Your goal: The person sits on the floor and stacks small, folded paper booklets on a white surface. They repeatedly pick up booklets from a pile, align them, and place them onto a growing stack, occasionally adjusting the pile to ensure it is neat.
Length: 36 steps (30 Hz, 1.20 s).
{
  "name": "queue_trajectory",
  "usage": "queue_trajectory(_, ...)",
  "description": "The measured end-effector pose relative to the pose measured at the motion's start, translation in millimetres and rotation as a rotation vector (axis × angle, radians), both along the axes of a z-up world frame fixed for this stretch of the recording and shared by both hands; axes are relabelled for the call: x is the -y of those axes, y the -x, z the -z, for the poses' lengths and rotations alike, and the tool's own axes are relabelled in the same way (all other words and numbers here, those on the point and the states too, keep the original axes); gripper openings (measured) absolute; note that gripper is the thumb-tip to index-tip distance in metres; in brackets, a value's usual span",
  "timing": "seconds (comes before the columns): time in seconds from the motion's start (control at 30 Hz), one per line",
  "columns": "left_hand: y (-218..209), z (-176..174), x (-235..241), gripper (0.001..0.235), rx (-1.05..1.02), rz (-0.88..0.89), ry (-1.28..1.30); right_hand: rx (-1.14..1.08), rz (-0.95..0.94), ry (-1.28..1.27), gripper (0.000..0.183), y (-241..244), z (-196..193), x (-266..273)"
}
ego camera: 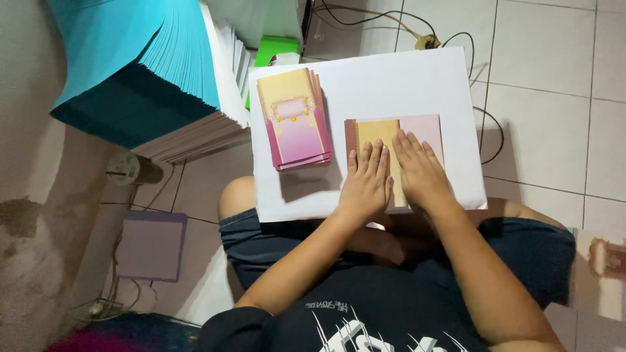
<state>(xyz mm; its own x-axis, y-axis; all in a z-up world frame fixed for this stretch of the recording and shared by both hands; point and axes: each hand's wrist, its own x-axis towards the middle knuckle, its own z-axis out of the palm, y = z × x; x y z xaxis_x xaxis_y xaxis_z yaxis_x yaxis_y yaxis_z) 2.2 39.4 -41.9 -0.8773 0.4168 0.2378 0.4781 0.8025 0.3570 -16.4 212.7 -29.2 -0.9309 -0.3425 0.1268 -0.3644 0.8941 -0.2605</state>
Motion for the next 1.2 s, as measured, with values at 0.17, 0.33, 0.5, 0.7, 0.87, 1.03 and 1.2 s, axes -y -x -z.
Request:
queue_trajectory(0.17,2,10,-5,0.062,-0.03,-0.036,-0.021,0.017,0.046,-0.003,0.06,36,-5,8)
queue_trajectory(0.33,0,13,-6,0.064,-0.032,-0.025,-0.02,-0.083,0.09,0.025,0.06,-49,3,8)
queue_trajectory(0.5,1,-12,-16,0.059,0.032,0.003,0.09,-0.005,0.066,0.268,0.06,-69,1,-22)
queue_trajectory(0.7,-35,-44,-12,0.071,0.058,0.241,0.119,-0.138,0.096,0.206,0.053,-39,7,-44)
queue_trajectory(0.87,-67,-67,20,0.033,0.001,0.086,-0.072,-0.155,0.142,0.13,0.052,-45,14,-39)
queue_trajectory(1.03,-37,-123,80,0.014,0.14,-0.386,-0.775,-0.182,0.154,0.131,0.049,-45,17,-37)
queue_trajectory(1.2,32,-107,127,0.037,-0.072,-0.556,-0.909,-0.181,0.148,0.085,0.051,-44,11,-33)
